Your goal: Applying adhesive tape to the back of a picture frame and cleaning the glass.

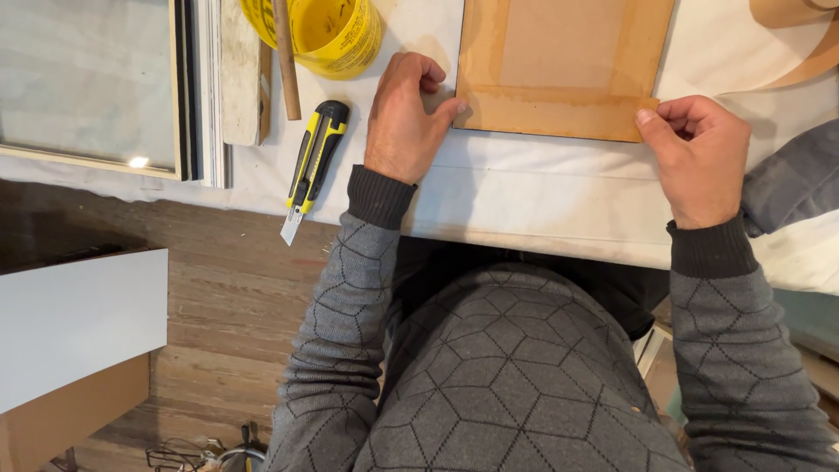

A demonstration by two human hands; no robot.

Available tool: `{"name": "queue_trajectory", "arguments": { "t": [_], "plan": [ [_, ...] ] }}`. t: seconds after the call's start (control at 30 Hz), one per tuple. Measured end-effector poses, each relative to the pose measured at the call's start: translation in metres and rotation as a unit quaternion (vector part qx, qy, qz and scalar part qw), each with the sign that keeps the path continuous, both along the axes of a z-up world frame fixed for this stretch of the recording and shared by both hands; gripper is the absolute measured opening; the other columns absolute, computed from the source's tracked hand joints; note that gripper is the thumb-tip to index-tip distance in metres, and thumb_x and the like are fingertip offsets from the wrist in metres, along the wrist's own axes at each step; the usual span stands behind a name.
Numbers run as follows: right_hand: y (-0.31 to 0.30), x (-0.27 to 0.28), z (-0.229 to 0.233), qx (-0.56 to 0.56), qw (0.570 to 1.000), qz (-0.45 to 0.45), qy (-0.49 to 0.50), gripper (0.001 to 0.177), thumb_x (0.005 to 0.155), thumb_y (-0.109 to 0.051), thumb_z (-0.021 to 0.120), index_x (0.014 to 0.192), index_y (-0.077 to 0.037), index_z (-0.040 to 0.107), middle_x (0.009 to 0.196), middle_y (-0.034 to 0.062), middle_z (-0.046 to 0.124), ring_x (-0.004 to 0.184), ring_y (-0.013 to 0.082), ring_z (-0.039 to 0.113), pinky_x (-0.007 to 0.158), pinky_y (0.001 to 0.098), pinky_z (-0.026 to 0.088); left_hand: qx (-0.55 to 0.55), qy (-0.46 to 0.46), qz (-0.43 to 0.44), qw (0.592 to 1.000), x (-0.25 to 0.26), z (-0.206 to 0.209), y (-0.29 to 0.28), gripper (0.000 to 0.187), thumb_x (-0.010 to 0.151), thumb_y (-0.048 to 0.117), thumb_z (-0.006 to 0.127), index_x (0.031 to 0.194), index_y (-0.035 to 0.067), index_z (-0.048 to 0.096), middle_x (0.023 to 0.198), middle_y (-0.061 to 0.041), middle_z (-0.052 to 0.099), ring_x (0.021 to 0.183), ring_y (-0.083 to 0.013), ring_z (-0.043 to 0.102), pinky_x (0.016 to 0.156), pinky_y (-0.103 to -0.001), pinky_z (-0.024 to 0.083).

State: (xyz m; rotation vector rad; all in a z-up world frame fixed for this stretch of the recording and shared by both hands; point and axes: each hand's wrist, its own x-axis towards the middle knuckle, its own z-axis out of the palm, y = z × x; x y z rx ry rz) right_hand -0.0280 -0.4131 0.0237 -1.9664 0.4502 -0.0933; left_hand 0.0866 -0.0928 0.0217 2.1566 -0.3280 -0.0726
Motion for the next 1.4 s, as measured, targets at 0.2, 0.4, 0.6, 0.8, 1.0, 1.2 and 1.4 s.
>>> {"name": "queue_trajectory", "arguments": {
  "t": [0.2, 0.4, 0.6, 0.8, 1.0, 1.2, 1.4],
  "plan": [
    [-0.002, 0.000, -0.002, 0.003, 1.000, 0.000, 0.002, 0.017, 0.106, -0.010, 0.078, 0.104, 0.005, 0.069, 0.094, 0.0036, 0.070, 0.082, 0.0062, 0.063, 0.076, 0.0201, 0.051, 0.000, -0.010, -0.011, 1.000, 0.000, 0.002, 0.002, 0.036, 0.083, 0.009, 0.087, 0.104, 0.003, 0.059, 0.100, -0.007, 0.058, 0.090, -0.0223, 0.061, 0.081, -0.035, 0.054],
    [0.001, 0.002, 0.004, 0.003, 1.000, -0.002, 0.009, 0.018, 0.105, -0.011, 0.078, 0.104, 0.005, 0.069, 0.093, 0.0035, 0.070, 0.081, 0.0058, 0.062, 0.074, 0.0200, 0.050, -0.014, 0.006, -0.114, 0.993, -0.003, 0.008, 0.020, 0.025, 0.086, 0.006, 0.083, 0.108, 0.011, 0.073, 0.104, -0.006, 0.055, 0.084, -0.0190, 0.060, 0.074, -0.031, 0.054],
    [0.003, 0.003, 0.007, 0.003, 1.000, 0.000, 0.016, 0.017, 0.102, -0.010, 0.079, 0.103, 0.004, 0.069, 0.092, 0.0022, 0.069, 0.080, 0.0046, 0.061, 0.072, 0.0195, 0.050, -0.003, 0.027, -0.126, 0.992, 0.000, 0.015, 0.020, 0.023, 0.086, 0.007, 0.083, 0.107, 0.009, 0.073, 0.107, -0.006, 0.054, 0.088, -0.0184, 0.060, 0.074, -0.029, 0.055],
    [0.004, 0.002, 0.010, -0.007, 0.999, 0.004, 0.032, 0.017, 0.102, -0.009, 0.079, 0.102, 0.004, 0.068, 0.090, 0.0019, 0.068, 0.077, 0.0042, 0.058, 0.070, 0.0195, 0.048, -0.008, 0.043, -0.126, 0.991, 0.001, 0.014, 0.019, 0.026, 0.088, 0.006, 0.082, 0.111, 0.008, 0.071, 0.111, -0.006, 0.054, 0.089, -0.0187, 0.061, 0.075, -0.030, 0.055],
    [0.003, 0.002, 0.008, -0.006, 1.000, 0.005, 0.029, 0.017, 0.103, -0.008, 0.079, 0.103, 0.004, 0.068, 0.091, 0.0017, 0.068, 0.078, 0.0040, 0.058, 0.071, 0.0195, 0.049, -0.003, 0.042, -0.118, 0.992, -0.005, 0.012, 0.020, 0.028, 0.092, 0.006, 0.080, 0.118, 0.010, 0.072, 0.116, -0.007, 0.057, 0.099, -0.0200, 0.064, 0.084, -0.032, 0.058],
    [0.005, 0.003, 0.013, -0.010, 0.999, 0.004, 0.032, 0.017, 0.102, -0.008, 0.079, 0.103, 0.005, 0.068, 0.090, 0.0022, 0.069, 0.077, 0.0044, 0.059, 0.070, 0.0197, 0.049, 0.235, -0.141, -0.186, 0.944, -0.044, 0.037, -0.002, 0.093, 0.086, 0.052, 0.076, 0.151, -0.007, 0.043, 0.162, -0.024, 0.031, 0.150, -0.0416, 0.033, 0.118, -0.051, 0.035],
    [0.002, 0.001, 0.006, -0.004, 1.000, 0.007, 0.022, 0.016, 0.104, -0.008, 0.078, 0.105, 0.005, 0.069, 0.093, 0.0024, 0.069, 0.079, 0.0044, 0.059, 0.071, 0.0197, 0.049, 0.241, -0.065, -0.253, 0.935, -0.085, 0.026, -0.061, 0.103, 0.096, 0.074, 0.046, 0.165, -0.001, 0.027, 0.175, -0.014, 0.018, 0.164, -0.0286, 0.014, 0.135, -0.046, 0.018]
  ]
}}
